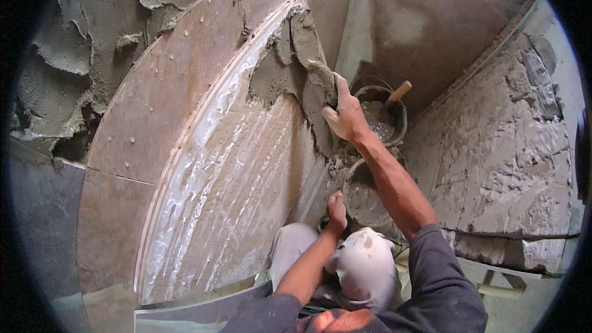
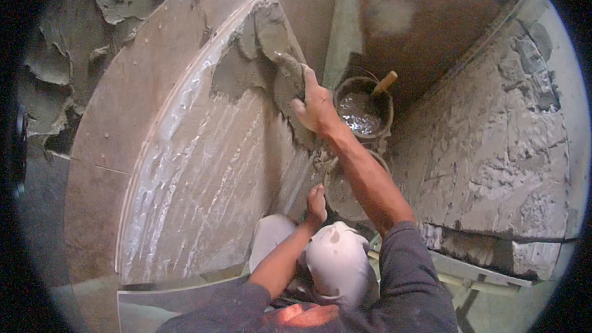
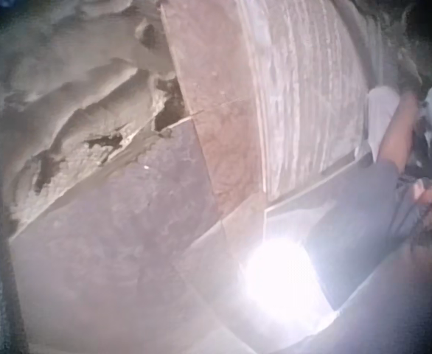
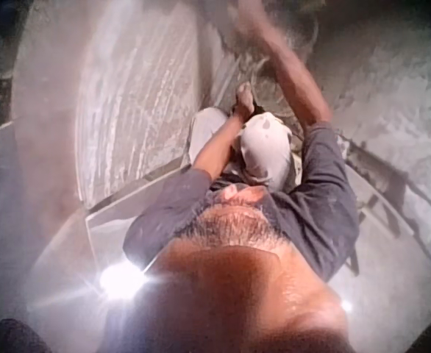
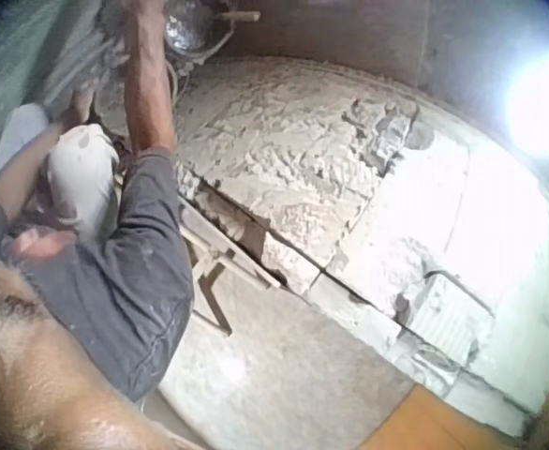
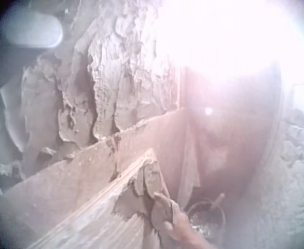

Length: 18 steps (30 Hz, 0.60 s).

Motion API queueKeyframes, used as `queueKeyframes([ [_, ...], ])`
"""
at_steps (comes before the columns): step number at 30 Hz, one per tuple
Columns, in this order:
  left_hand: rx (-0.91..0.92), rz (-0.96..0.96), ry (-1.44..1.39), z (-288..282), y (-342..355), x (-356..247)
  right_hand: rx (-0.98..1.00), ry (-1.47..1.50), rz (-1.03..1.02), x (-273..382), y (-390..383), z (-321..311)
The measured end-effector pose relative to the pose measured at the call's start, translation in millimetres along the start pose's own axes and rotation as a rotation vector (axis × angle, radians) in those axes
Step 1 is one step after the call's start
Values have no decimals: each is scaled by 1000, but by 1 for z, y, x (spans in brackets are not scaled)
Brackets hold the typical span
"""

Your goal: The person applies mortar to the back of a large tile using a trowel, scooping the material from a bucket and spreading it across the surface.

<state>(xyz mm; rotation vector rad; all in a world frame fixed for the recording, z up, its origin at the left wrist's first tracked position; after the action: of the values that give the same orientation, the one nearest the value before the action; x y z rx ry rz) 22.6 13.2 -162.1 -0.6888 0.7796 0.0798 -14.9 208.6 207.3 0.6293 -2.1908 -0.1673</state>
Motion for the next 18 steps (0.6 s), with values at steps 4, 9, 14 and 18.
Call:
queueKeyframes([
  [4, -111, -83, -20, 16, -21, -13, 8, 139, -121, 8, -54, 12],
  [9, -31, -155, -349, -5, 0, 10, 312, 108, -135, 30, -103, 67],
  [14, -3, -108, -311, 2, -1, 26, 356, -72, -417, -15, -137, 97],
  [18, -22, -135, -212, 4, -9, 18, 643, -92, -29, -53, -174, 78],
])
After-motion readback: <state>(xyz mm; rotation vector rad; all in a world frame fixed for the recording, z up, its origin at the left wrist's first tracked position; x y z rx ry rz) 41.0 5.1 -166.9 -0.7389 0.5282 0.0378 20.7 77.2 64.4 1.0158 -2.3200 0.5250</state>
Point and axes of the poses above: each hand's wrist, its own y-axis towards the middle knuckle, its own z-axis out of the palm, x = y × z, the point moved 5 cm from there along y, towards the middle knuckle, and after that the axes turned 11 degrees about -y, right-handed, at the moved point
